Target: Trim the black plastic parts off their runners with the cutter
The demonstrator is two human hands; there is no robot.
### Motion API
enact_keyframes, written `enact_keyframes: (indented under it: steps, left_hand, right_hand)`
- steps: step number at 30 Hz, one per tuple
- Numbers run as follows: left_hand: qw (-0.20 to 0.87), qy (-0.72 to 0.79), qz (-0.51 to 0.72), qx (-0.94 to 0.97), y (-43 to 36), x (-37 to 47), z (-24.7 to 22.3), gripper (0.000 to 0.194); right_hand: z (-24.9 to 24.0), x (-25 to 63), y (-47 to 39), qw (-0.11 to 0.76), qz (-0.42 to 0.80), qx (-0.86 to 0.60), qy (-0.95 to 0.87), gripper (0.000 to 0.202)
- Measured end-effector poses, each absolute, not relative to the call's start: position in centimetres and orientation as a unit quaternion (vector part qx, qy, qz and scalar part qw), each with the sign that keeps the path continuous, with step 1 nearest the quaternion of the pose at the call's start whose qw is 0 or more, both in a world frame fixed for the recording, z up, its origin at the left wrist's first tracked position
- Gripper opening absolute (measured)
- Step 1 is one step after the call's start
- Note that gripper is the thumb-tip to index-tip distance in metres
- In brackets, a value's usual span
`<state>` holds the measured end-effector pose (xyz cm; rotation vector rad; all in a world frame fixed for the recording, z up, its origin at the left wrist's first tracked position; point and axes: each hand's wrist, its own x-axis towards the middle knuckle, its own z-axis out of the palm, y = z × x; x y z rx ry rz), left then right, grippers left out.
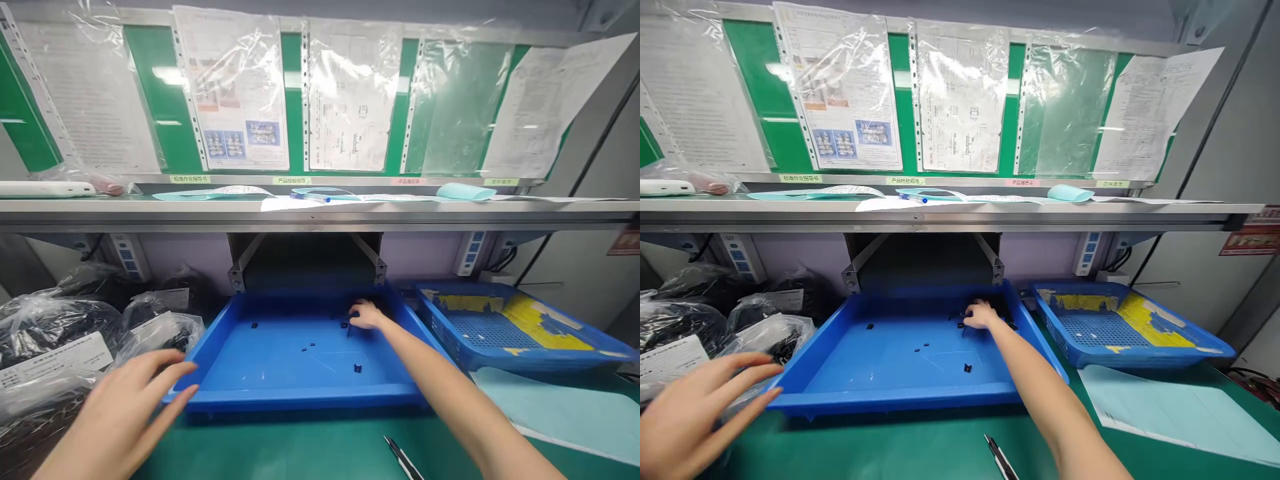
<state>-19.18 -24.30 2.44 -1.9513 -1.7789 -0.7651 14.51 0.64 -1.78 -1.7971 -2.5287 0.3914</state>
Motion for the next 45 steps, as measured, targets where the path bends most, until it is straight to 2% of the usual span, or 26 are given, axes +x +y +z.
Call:
enact_keyframes:
  steps: [3, 7, 13, 18, 25, 30, 36, 45]
  left_hand:
    - [0.19, -0.592, -0.212, -0.754, -19.7, -15.0, 4.4, 0.029]
    - [0.103, -0.598, -0.117, -0.786, -10.2, -10.7, 6.7, 0.035]
    - [0.038, -0.646, -0.107, -0.755, 4.8, -6.5, 7.4, 0.05]
    - [-0.012, -0.678, -0.131, -0.723, 10.4, -4.4, 6.7, 0.05]
    - [0.032, -0.65, -0.227, -0.725, 9.4, -5.4, 6.7, 0.022]
    - [0.05, -0.574, -0.269, -0.772, 4.8, -3.8, 6.6, 0.015]
    - [-0.017, -0.472, -0.232, -0.85, -1.5, -1.2, 3.4, 0.015]
    - [-0.069, -0.597, -0.104, -0.792, -1.9, -3.1, -0.3, 0.019]
  right_hand:
    - [-1.9, 15.3, 2.8, 0.006, 0.12, -0.571, -0.812, 0.028]
    - [-2.5, 15.6, 5.1, 0.005, 0.123, -0.548, -0.827, 0.029]
    - [-3.4, 15.6, 7.9, -0.022, 0.147, -0.519, -0.842, 0.027]
    - [-3.5, 16.5, 8.2, -0.062, 0.159, -0.509, -0.843, 0.024]
    - [-1.4, 18.3, 3.9, -0.089, 0.142, -0.494, -0.853, 0.019]
    - [1.4, 19.9, 0.4, -0.07, 0.117, -0.484, -0.865, 0.02]
    - [4.8, 22.8, -4.2, -0.052, 0.099, -0.476, -0.872, 0.021]
    - [5.7, 26.5, -10.0, 0.057, 0.124, -0.475, -0.869, 0.038]
